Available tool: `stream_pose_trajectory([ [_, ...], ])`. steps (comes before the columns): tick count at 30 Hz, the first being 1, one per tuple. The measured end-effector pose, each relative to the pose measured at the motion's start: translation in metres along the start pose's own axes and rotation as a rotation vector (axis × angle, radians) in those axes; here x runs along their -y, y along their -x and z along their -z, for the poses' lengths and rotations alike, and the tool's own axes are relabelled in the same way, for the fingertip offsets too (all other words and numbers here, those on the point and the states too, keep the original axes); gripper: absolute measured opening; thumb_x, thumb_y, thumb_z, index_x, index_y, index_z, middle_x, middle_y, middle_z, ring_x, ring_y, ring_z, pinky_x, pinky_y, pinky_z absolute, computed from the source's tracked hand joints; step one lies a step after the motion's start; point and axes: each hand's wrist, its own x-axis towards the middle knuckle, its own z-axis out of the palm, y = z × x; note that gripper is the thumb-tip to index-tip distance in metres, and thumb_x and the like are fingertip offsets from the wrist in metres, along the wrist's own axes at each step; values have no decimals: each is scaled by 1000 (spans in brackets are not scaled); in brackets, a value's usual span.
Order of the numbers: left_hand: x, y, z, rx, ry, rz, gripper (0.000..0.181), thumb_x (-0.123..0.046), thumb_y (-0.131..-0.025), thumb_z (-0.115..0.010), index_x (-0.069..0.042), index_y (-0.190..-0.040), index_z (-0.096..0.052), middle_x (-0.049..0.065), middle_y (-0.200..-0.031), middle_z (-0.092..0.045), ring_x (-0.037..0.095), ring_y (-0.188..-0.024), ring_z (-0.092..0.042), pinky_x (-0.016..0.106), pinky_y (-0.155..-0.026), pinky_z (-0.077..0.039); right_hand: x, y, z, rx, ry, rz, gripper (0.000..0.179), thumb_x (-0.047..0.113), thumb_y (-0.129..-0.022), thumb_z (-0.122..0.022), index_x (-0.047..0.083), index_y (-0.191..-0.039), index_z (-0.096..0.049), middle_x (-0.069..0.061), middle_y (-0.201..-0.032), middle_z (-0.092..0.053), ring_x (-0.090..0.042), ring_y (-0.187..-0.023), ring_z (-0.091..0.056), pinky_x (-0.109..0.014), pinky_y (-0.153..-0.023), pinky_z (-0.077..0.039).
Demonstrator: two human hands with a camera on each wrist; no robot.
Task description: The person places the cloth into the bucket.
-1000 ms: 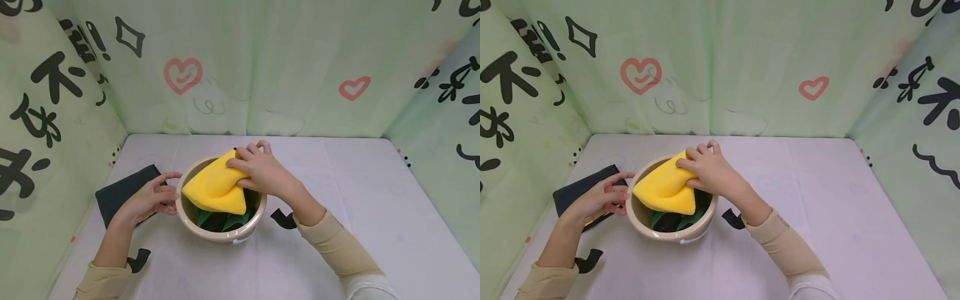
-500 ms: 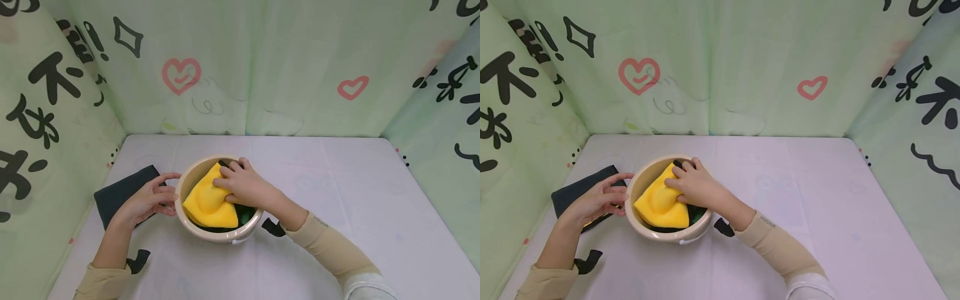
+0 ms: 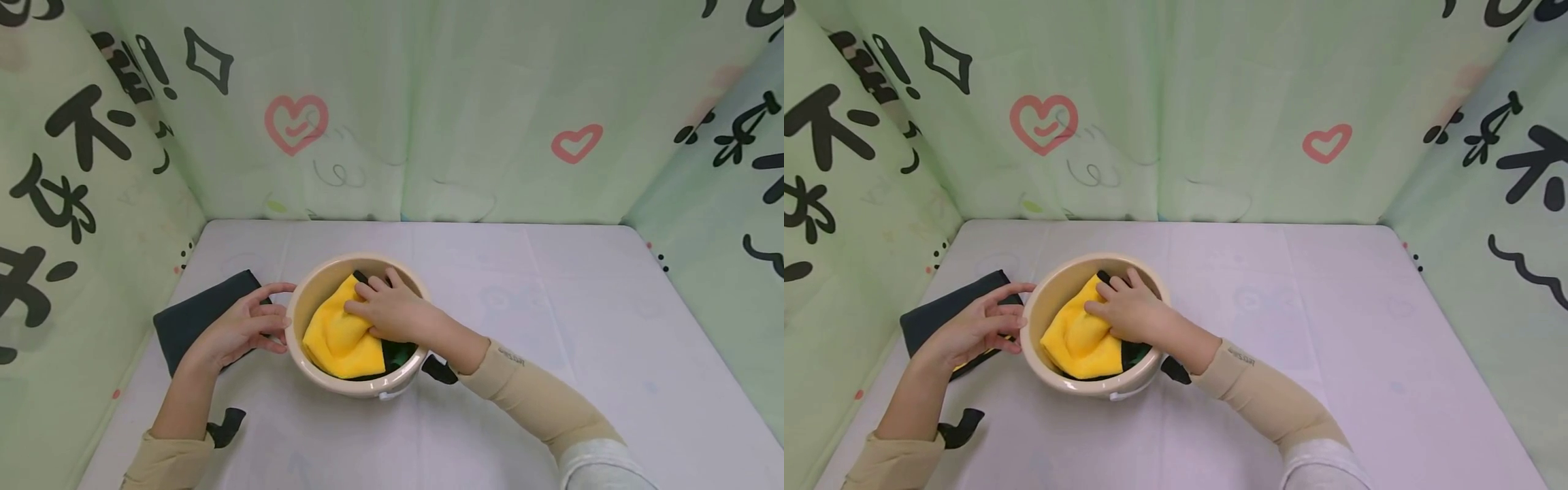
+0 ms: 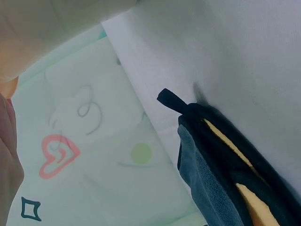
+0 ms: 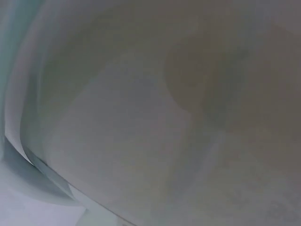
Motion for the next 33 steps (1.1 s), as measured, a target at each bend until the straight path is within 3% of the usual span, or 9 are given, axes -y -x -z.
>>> stream_pose_trajectory([
  [9, -1, 1, -1, 7, 2, -15, 56, -4, -87, -58, -9, -135, -30, 4, -83, -65, 18, -65, -63, 34, -65, -56, 1, -2, 0, 119, -13, -26, 46, 32, -91, -53, 26, -134, -38, -6, -133, -38, -24, -120, -34, -50, -103, -24],
  [13, -1, 1, -1, 22, 9, -23, 57, -4, -87, -57, -6, -136, -28, 5, -83, -65, 18, -66, -63, 34, -65, -56, 1, -1, 0, 101, -12, -31, 47, 33, -91, -54, 26, -134, -39, -6, -132, -38, -24, -119, -35, -50, -103, -24],
  [17, -1, 1, -1, 13, 5, -14, 57, -5, -87, -58, -8, -136, -28, 4, -83, -65, 18, -66, -63, 34, -66, -56, -1, 4, 2, 22, -56, 7, 49, 31, -88, -58, 26, -133, -41, -5, -128, -40, -23, -114, -37, -48, -100, -26],
  [20, 0, 1, 0, 3, -3, -4, 57, -5, -87, -58, -9, -136, -29, 4, -83, -65, 18, -66, -63, 34, -66, -56, -5, 12, 5, -88, -161, 52, 50, 34, -85, -61, 27, -131, -42, -2, -126, -42, -20, -114, -37, -46, -98, -26],
  [24, 0, 1, 0, -5, -4, -1, 56, -5, -87, -58, -11, -135, -30, 3, -83, -65, 18, -66, -63, 35, -66, -56, -12, 25, 7, -344, -377, 25, 50, 40, -85, -61, 21, -129, -47, -1, -129, -45, -18, -119, -39, -42, -99, -28],
  [30, 1, 1, 1, 5, 7, -12, 55, -5, -87, -58, -11, -134, -31, 3, -82, -65, 18, -65, -62, 35, -65, -56, -19, 47, -2, -737, -860, -207, 49, 20, -86, -64, 8, -129, -44, -9, -121, -51, -22, -106, -52, -37, -90, -47],
  [33, 1, 0, 1, 12, 14, -17, 55, -4, -87, -58, -11, -134, -31, 3, -82, -65, 17, -65, -62, 34, -65, -56, -22, 57, -8, -875, -1010, -353, 48, 13, -84, -65, 9, -128, -45, -10, -113, -55, -23, -99, -57, -36, -81, -53],
])
